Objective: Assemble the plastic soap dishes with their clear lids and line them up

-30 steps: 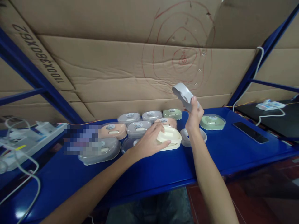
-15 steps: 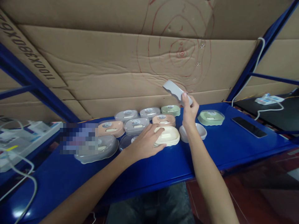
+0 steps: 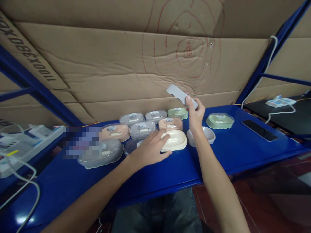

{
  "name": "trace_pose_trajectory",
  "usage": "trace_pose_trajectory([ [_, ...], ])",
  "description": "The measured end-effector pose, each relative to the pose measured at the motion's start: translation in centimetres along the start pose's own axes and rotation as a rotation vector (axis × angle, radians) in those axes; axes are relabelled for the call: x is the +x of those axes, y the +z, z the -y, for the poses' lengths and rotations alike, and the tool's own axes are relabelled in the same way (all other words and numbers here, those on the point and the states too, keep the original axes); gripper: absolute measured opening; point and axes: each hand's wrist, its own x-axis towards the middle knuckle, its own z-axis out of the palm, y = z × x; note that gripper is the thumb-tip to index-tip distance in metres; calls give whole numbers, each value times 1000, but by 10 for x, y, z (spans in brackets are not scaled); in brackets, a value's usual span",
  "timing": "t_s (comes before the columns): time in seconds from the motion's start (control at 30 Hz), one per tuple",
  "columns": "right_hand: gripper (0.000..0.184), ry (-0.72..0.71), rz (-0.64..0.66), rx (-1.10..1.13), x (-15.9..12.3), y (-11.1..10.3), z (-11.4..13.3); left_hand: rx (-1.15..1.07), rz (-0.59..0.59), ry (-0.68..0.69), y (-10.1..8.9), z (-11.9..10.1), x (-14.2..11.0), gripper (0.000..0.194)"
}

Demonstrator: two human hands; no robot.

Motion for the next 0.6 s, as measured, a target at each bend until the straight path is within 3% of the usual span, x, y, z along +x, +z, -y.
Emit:
trace_pose_trajectory([
  [0.23, 53, 13, 22, -35, 0, -3, 1, 29, 31, 1, -2, 0, 0, 35],
  [0.43, 53, 18, 96, 20, 6, -8, 1, 53, 1, 5, -1, 0, -2, 43],
  [0.6, 58, 129, 226, -116, 13, -40, 12, 77, 11, 12, -2, -2, -4, 41],
])
